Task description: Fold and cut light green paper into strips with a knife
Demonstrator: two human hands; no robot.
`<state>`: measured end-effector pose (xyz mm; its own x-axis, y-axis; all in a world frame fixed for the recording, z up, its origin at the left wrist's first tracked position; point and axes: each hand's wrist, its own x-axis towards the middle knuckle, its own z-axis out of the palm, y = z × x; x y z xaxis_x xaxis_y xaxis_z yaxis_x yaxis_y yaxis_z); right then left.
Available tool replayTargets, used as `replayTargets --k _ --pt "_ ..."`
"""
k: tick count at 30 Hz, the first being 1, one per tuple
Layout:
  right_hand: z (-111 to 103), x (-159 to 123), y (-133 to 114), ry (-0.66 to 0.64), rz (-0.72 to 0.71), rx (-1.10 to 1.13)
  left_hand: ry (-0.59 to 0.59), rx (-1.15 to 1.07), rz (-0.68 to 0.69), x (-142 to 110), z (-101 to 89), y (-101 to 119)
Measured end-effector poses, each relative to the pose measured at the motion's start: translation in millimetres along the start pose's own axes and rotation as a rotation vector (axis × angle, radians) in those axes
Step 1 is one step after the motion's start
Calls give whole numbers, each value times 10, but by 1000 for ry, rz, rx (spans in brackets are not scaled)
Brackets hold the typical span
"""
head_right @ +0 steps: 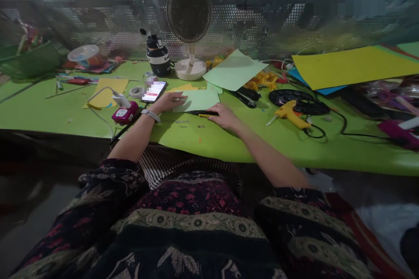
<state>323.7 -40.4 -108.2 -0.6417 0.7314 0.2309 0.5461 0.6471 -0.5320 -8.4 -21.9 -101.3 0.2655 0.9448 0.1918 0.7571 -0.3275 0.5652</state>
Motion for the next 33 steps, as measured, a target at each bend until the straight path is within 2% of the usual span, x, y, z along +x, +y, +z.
replayTargets --k 3,7,13,19,26,33 --pt "-5 -13 -22 -7 15 -10 51 -24 -25 -27 -111 -94" --pt "17 3 -74 6 19 -35 -60 -38 -49 -36 -197 -180" --pt "103 141 -136 -10 -9 -78 -72 -35 -30 -34 -195 -168" --pt "63 83 -160 -34 -31 -66 -82 2 -28 -24 -207 -155" --pt "176 206 -183 -51 -49 -102 -86 -27 -62 -37 -187 -150" --pt "201 176 -208 -45 -75 -96 -82 -43 -46 -24 -172 -173"
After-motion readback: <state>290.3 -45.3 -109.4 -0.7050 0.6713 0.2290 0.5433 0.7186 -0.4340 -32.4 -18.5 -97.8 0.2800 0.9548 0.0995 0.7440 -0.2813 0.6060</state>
